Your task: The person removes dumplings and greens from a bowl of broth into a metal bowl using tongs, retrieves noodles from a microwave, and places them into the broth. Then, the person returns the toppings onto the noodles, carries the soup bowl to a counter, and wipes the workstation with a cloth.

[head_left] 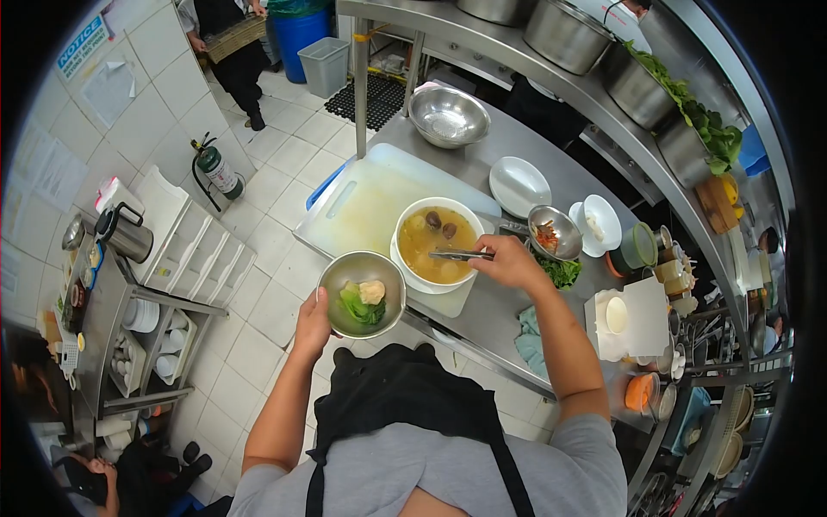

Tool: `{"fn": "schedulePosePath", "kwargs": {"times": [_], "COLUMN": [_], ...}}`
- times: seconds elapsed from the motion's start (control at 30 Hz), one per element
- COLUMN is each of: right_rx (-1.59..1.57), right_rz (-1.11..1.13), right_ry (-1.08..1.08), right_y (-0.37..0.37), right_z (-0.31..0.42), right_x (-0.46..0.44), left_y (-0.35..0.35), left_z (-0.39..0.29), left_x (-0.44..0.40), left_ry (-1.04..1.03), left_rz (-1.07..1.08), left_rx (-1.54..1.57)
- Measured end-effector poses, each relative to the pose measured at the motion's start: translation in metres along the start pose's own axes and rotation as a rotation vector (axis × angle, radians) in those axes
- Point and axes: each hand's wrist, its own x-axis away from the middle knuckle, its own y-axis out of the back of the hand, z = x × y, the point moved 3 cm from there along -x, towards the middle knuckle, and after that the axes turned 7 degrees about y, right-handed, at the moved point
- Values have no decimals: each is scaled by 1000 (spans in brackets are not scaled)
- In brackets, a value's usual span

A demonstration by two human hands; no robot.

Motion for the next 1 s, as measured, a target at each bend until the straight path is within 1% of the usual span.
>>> {"fn": "schedulePosePath", "kwargs": {"times": [0.07, 0.1, 0.17, 0.2, 0.27, 0.3, 0.37, 0.47, 0.6, 0.67, 0.7, 0.87, 1.0], "right_rx": [246, 246, 422, 419, 439, 438, 534, 577, 537, 449, 450, 450, 461], "right_rz": [17, 16, 42, 41, 46, 47, 82, 97, 66, -32, -30, -22, -45], "right_ry": [31, 31, 83, 82, 206, 206, 211, 227, 265, 305, 308, 199, 213], "right_y": [-2, -4, -12, -16, -25, -28, -36, -47, -54, -53, -52, -48, -47], "right_z": [10, 12, 14, 13, 15, 15, 18, 17, 15, 14, 14, 13, 21], "right_x": [3, 3, 4, 4, 2, 0, -4, -12, -20, -22, -22, -23, -24], "left_y": [-2, -2, 0, 1, 4, 4, 5, 7, 11, 14, 15, 18, 17], "left_z": [-2, -2, 0, 2, 5, 5, 5, 10, 15, 18, 18, 20, 20], "left_x": [2, 2, 2, 2, 3, 5, 9, 11, 12, 13, 14, 15, 15], "left_ry": [11, 10, 18, 19, 20, 20, 37, 44, 46, 44, 43, 49, 51], "left_rz": [3, 3, -19, -18, -9, -10, -34, -34, -48, -70, -73, -64, -58], "left_rx": [-4, -5, -10, -13, -4, -4, -1, 3, 20, 7, 9, 15, 15]}}
